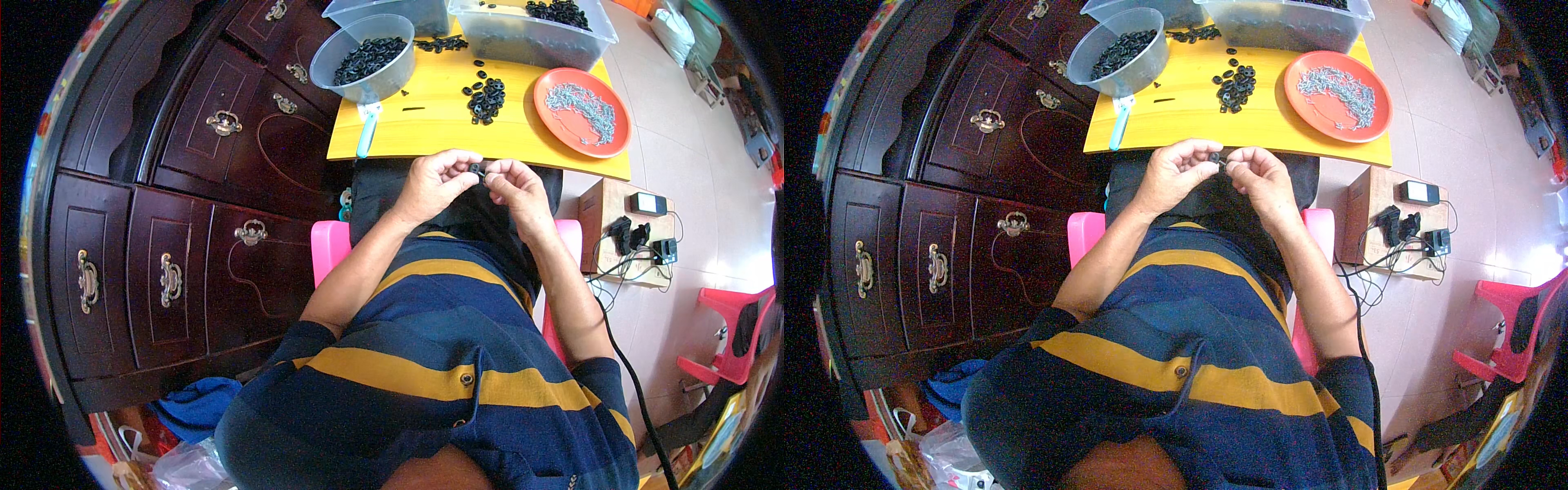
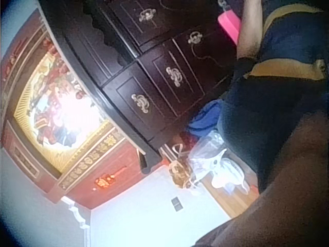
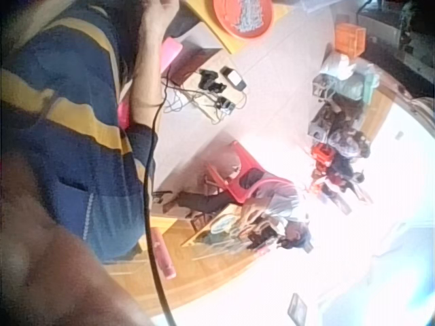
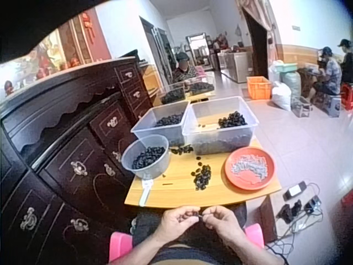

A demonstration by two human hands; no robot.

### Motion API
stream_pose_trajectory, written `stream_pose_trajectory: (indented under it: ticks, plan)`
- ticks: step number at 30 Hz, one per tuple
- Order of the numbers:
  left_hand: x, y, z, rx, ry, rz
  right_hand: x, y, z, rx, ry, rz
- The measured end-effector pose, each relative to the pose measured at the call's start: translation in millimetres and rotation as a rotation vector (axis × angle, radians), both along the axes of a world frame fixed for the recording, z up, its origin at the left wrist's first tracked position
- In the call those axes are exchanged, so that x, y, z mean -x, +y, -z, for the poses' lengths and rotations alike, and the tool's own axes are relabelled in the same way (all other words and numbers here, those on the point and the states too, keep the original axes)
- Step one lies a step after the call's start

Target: Manually inserting metal pins into small black plastic components at a workshop table.

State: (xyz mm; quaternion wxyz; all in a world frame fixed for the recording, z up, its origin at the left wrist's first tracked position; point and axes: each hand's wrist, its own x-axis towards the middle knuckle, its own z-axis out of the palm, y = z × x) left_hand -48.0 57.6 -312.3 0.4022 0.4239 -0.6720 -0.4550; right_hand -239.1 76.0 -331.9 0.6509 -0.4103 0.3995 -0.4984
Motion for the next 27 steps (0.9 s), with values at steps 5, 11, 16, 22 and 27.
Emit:
stream_pose_trajectory:
  ticks: [5,11,16,22,27]
  plan:
    - [-2,0,2,0.008,-0.013,0.006,0,1,-2,0.010,0.021,-0.006]
    - [-3,-3,7,-0.003,0.003,0.015,-1,0,0,0.008,0.013,-0.002]
    - [-3,-5,7,-0.104,0.105,0.068,-1,0,-1,0.008,-0.005,0.016]
    - [-5,-8,12,-0.129,0.127,0.084,-2,0,0,0.007,-0.008,0.023]
    - [-4,-7,9,-0.084,0.059,0.074,0,0,3,0.014,0.017,0.005]
